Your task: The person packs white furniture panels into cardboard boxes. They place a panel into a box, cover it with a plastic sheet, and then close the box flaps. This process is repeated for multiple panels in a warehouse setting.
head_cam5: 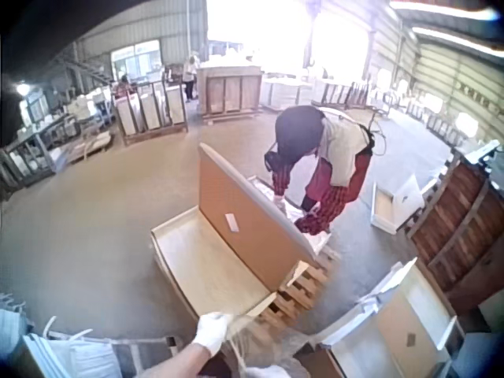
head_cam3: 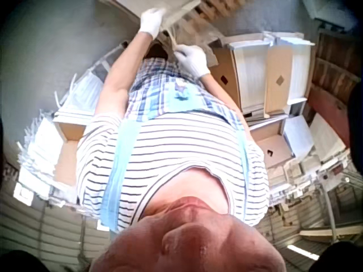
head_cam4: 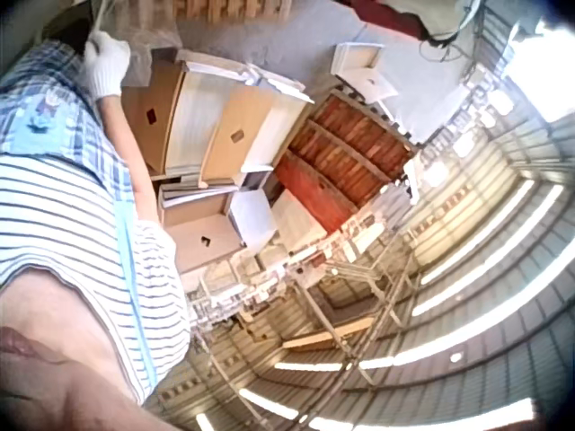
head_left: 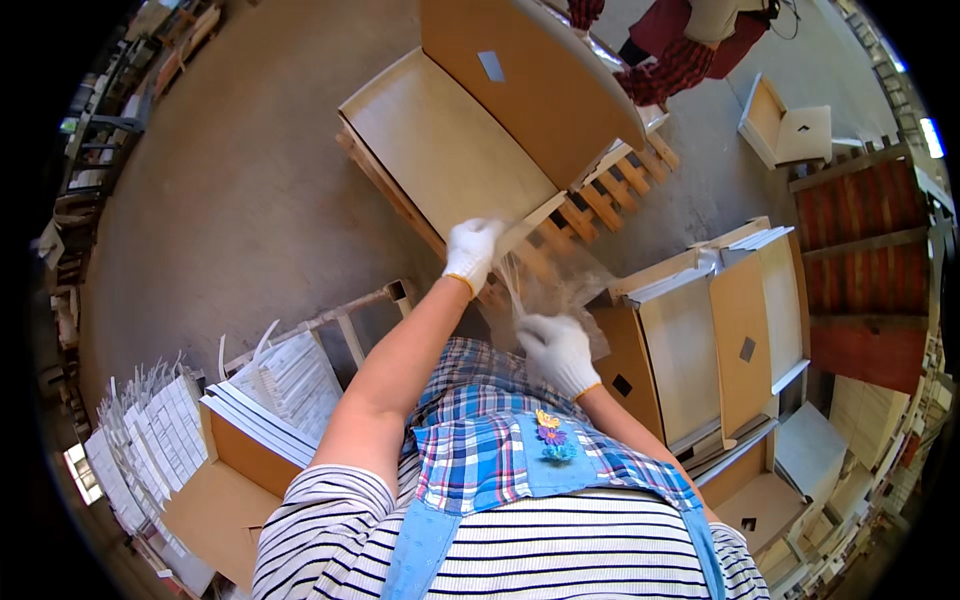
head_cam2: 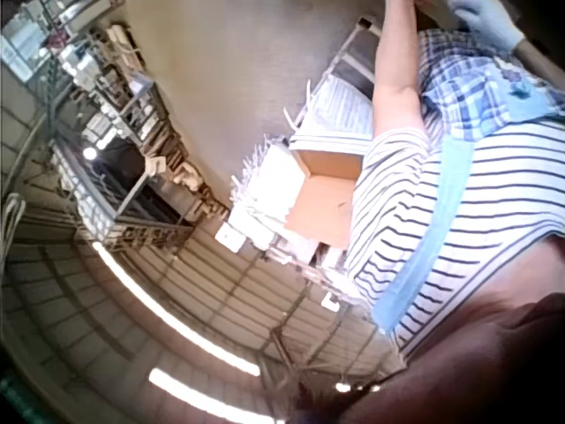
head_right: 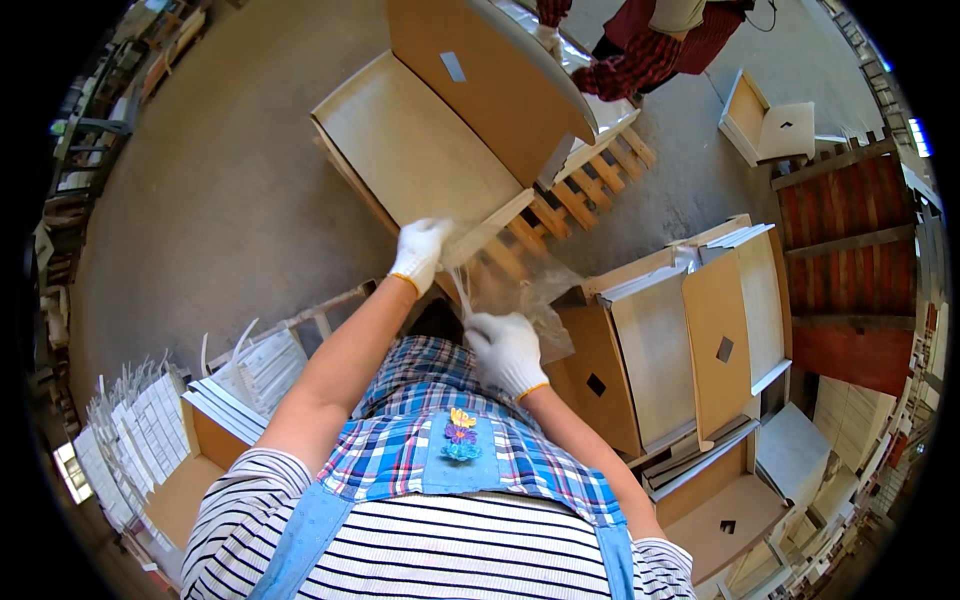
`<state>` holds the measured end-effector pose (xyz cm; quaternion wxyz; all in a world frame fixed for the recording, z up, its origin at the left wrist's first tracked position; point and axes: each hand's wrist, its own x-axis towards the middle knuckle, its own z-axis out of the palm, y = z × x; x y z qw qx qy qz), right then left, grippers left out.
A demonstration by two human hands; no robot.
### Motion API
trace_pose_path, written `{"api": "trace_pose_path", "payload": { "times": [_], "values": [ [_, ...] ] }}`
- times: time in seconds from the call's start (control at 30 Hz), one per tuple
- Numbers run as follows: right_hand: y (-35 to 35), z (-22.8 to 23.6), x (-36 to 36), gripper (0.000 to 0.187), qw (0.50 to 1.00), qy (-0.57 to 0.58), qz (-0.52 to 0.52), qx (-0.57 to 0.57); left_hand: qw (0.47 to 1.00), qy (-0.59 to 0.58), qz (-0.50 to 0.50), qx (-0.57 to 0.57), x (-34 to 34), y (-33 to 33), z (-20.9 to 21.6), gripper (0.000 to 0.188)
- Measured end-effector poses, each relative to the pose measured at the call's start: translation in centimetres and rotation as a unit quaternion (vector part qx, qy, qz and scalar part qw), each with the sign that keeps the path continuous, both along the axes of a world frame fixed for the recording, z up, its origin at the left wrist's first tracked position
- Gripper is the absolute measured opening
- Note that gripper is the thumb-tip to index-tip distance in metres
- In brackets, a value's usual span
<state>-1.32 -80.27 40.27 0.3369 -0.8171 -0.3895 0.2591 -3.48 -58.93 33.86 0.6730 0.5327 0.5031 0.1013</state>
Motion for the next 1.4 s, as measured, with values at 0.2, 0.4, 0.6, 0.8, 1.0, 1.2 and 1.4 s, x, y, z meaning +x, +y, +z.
{"api": "trace_pose_path", "payload": {
  "times": [0.2,0.4,0.6,0.8,1.0,1.2,1.4],
  "values": [
    [-2.2,1.2,4.3,0.016,0.994,-0.096,0.037,0.032,0.983,0.080,0.159,-0.033,-4.1,2.4,-1.2,0.035],
    [-1.3,-0.1,4.5,0.019,0.988,-0.072,0.127,-0.056,0.990,-0.021,0.137,0.000,-5.4,3.7,-5.9,0.035],
    [5.7,-4.3,3.1,0.021,0.994,-0.022,0.057,-0.085,0.994,-0.040,0.075,0.074,0.3,11.5,-7.1,0.030],
    [17.6,-9.2,4.8,0.022,0.994,0.009,0.004,-0.111,0.983,0.040,-0.124,0.127,8.2,24.0,-11.6,0.034],
    [32.6,-17.3,5.8,0.024,0.977,0.148,-0.068,-0.138,0.898,0.094,-0.343,0.258,15.6,35.4,-16.2,0.035],
    [44.1,-23.8,6.8,0.029,0.990,0.081,-0.100,-0.056,0.800,0.143,-0.457,0.362,21.0,45.1,-21.9,0.029],
    [51.9,-27.2,9.2,0.026,0.968,0.222,-0.102,-0.062,0.746,0.163,-0.511,0.393,26.1,48.7,-23.2,0.025]
  ]
}}
